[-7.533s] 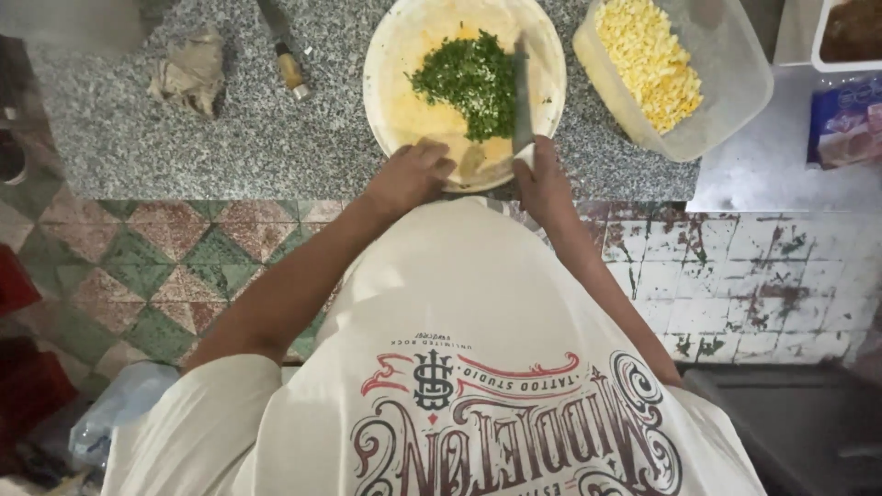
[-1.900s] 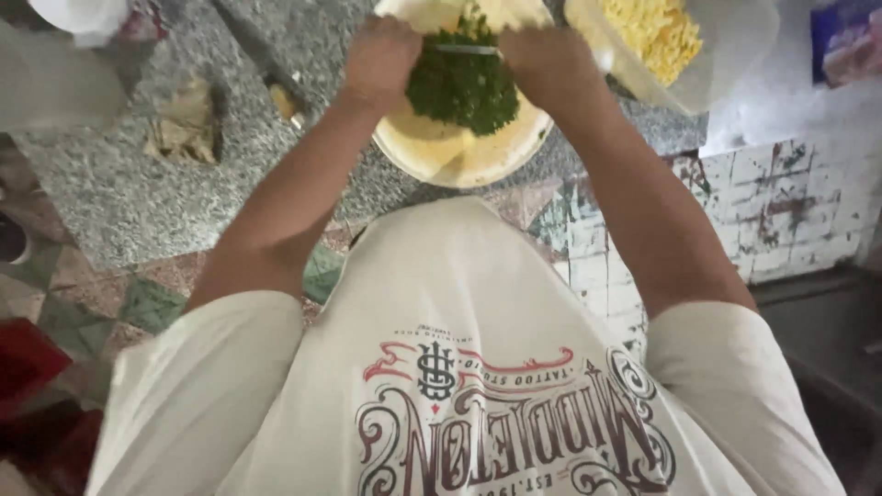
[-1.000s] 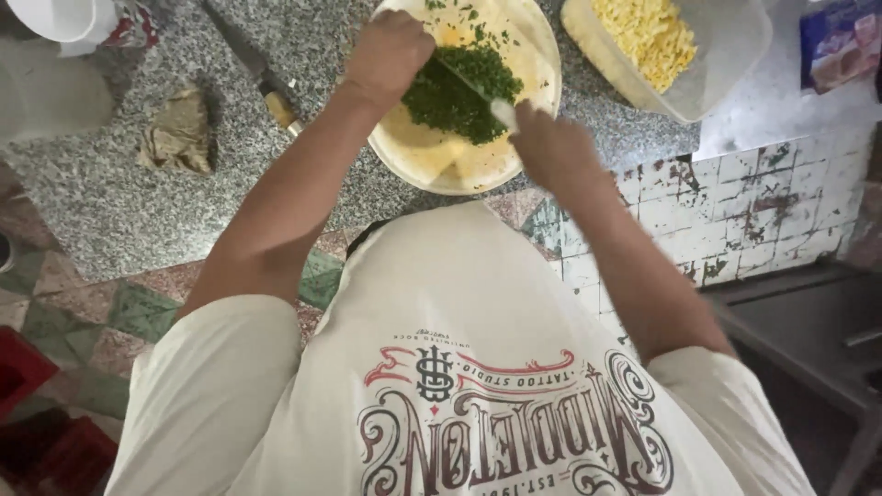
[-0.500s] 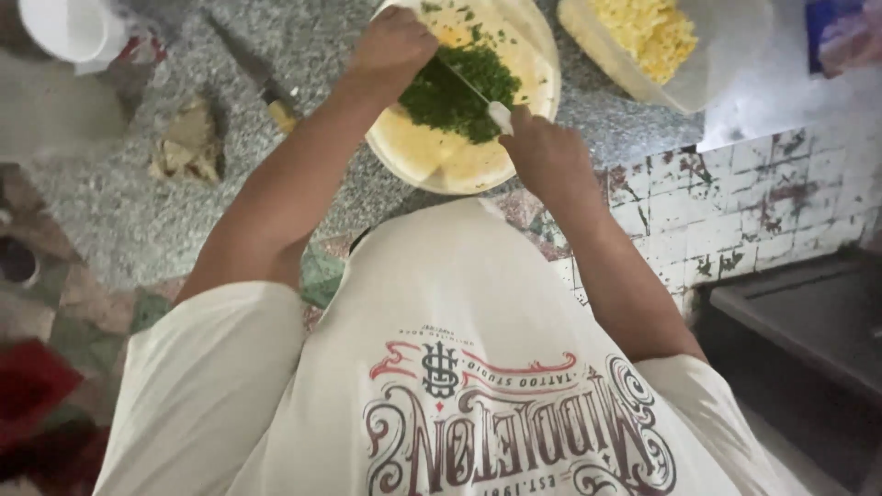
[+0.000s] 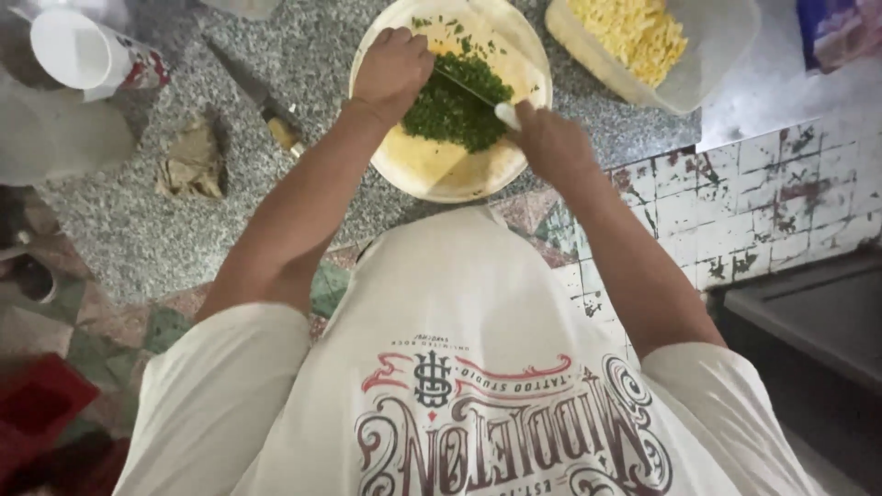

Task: Peeling garlic and finely chopping cilantro into a bowl of ingredients using a knife.

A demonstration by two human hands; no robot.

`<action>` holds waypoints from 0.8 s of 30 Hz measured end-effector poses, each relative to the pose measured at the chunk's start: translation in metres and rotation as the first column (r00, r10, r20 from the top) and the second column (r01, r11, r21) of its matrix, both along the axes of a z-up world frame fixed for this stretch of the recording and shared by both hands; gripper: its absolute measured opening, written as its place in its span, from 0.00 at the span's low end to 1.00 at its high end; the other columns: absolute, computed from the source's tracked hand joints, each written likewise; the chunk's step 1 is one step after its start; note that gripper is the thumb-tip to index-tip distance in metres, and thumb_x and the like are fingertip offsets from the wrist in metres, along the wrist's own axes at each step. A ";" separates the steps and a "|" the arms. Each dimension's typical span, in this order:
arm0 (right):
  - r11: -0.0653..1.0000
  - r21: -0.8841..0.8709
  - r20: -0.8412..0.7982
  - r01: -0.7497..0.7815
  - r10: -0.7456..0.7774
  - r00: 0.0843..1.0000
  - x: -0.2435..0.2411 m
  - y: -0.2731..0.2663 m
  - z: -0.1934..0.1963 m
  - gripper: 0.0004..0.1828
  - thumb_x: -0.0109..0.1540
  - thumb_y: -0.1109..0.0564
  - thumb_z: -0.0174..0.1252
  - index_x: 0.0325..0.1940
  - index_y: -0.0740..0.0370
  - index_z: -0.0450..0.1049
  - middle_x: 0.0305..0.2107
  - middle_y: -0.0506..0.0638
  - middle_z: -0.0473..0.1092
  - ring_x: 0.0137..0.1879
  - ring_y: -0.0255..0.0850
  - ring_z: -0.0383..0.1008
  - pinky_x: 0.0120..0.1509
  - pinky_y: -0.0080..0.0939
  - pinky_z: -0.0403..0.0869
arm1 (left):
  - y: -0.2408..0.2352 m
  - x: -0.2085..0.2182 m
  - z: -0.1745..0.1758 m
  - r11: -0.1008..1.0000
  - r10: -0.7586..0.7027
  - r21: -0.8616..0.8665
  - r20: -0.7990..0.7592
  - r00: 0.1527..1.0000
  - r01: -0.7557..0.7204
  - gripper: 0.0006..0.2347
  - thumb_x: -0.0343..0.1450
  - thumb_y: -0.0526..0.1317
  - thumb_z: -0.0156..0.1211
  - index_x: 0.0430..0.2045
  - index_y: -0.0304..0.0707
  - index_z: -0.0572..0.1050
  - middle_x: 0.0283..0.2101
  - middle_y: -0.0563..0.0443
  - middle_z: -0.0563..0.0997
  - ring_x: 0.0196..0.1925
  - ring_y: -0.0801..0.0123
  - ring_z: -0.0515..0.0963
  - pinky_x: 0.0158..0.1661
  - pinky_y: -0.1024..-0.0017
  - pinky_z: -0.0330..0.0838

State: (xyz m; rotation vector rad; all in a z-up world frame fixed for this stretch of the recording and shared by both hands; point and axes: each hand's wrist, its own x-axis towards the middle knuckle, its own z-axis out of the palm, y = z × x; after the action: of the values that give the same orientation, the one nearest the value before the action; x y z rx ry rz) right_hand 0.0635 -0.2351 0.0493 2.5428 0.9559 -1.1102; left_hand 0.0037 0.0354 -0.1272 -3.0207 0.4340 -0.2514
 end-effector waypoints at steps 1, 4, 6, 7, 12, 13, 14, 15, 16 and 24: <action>1.000 0.002 -0.010 -0.007 0.007 1.000 0.004 0.002 0.010 0.22 0.76 0.41 0.47 0.62 0.60 0.59 0.29 0.53 0.68 0.26 0.44 0.73 0.29 0.42 0.80 | 0.002 -0.005 0.008 1.000 0.007 0.002 -0.010 1.000 -0.007 0.13 0.62 0.29 0.66 0.36 0.48 0.83 0.42 0.54 0.80 0.47 0.58 0.75 0.53 0.61 0.71; 0.972 0.047 0.284 -0.231 0.209 0.936 0.022 -0.002 0.013 0.20 0.75 0.39 0.52 0.45 0.57 0.67 0.24 0.46 0.71 0.26 0.43 0.77 0.28 0.44 0.76 | 0.005 0.005 0.013 0.999 -0.027 -0.027 0.139 0.990 0.031 0.07 0.65 0.29 0.71 0.33 0.41 0.83 0.41 0.50 0.82 0.44 0.60 0.80 0.52 0.63 0.75; 0.990 0.132 0.125 -0.041 0.024 0.992 0.029 -0.009 -0.023 0.19 0.76 0.46 0.48 0.62 0.64 0.64 0.32 0.56 0.72 0.29 0.47 0.76 0.29 0.44 0.81 | 0.011 0.011 -0.008 0.993 -0.043 -0.102 0.215 0.976 0.066 0.16 0.62 0.27 0.68 0.42 0.42 0.84 0.42 0.51 0.81 0.47 0.60 0.76 0.51 0.64 0.74; 0.990 0.133 0.127 -0.040 0.023 0.992 0.025 -0.015 -0.025 0.19 0.76 0.46 0.48 0.62 0.64 0.64 0.32 0.56 0.72 0.29 0.47 0.76 0.29 0.44 0.81 | 0.004 0.008 -0.006 0.993 -0.045 -0.100 0.217 0.975 0.068 0.16 0.62 0.27 0.68 0.42 0.42 0.84 0.42 0.51 0.81 0.47 0.60 0.76 0.51 0.64 0.74; 0.970 0.143 0.285 -0.195 0.148 0.947 0.036 -0.014 0.001 0.20 0.74 0.40 0.54 0.48 0.60 0.68 0.28 0.52 0.72 0.28 0.50 0.78 0.27 0.51 0.77 | 0.000 0.008 0.024 0.999 0.036 -0.014 0.049 0.998 -0.035 0.10 0.66 0.30 0.70 0.38 0.45 0.84 0.43 0.52 0.83 0.48 0.59 0.78 0.53 0.62 0.73; 0.972 0.144 0.287 -0.188 0.140 0.947 0.041 -0.010 -0.003 0.20 0.74 0.40 0.54 0.48 0.60 0.68 0.28 0.52 0.72 0.28 0.50 0.78 0.27 0.51 0.77 | 0.003 0.017 0.015 1.000 0.028 -0.013 0.051 0.998 -0.028 0.10 0.66 0.30 0.70 0.38 0.45 0.84 0.43 0.52 0.83 0.48 0.59 0.78 0.53 0.62 0.73; 0.991 0.073 0.155 -0.111 0.098 0.983 0.040 -0.008 -0.006 0.16 0.75 0.45 0.51 0.57 0.60 0.64 0.33 0.55 0.73 0.30 0.49 0.78 0.28 0.49 0.80 | 0.003 0.018 0.004 0.998 0.000 -0.067 0.135 0.991 0.009 0.12 0.60 0.27 0.68 0.34 0.45 0.83 0.39 0.52 0.80 0.45 0.60 0.76 0.52 0.63 0.73; 0.999 -0.009 0.025 -0.042 0.042 0.999 0.038 -0.005 -0.009 0.17 0.75 0.51 0.48 0.65 0.60 0.60 0.38 0.58 0.73 0.32 0.49 0.78 0.29 0.46 0.82 | 0.002 0.018 -0.005 0.992 -0.023 -0.118 0.219 0.975 0.050 0.15 0.55 0.24 0.66 0.30 0.45 0.81 0.35 0.53 0.78 0.42 0.61 0.74 0.50 0.64 0.74; 0.999 0.004 0.041 -0.041 0.041 0.998 0.040 -0.007 -0.011 0.17 0.75 0.51 0.48 0.65 0.60 0.60 0.38 0.58 0.73 0.32 0.49 0.78 0.29 0.46 0.82 | 0.003 0.022 0.003 0.993 -0.027 -0.104 0.233 0.972 0.052 0.15 0.55 0.24 0.66 0.30 0.45 0.81 0.35 0.53 0.78 0.42 0.61 0.74 0.50 0.64 0.74; 0.955 0.289 0.042 0.069 -0.085 0.995 0.046 -0.024 -0.051 0.14 0.74 0.51 0.51 0.57 0.63 0.67 0.35 0.59 0.76 0.32 0.51 0.76 0.33 0.50 0.80 | 0.003 0.047 0.002 0.995 -0.015 -0.094 0.226 0.974 0.037 0.06 0.61 0.35 0.77 0.20 0.49 0.82 0.31 0.56 0.81 0.44 0.61 0.77 0.46 0.64 0.73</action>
State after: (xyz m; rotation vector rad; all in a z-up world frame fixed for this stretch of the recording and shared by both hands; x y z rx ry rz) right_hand 0.1094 -0.2591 -0.0018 2.8473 1.0829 -0.9777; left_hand 0.0505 0.0385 -0.1253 -3.0319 0.4538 -0.6279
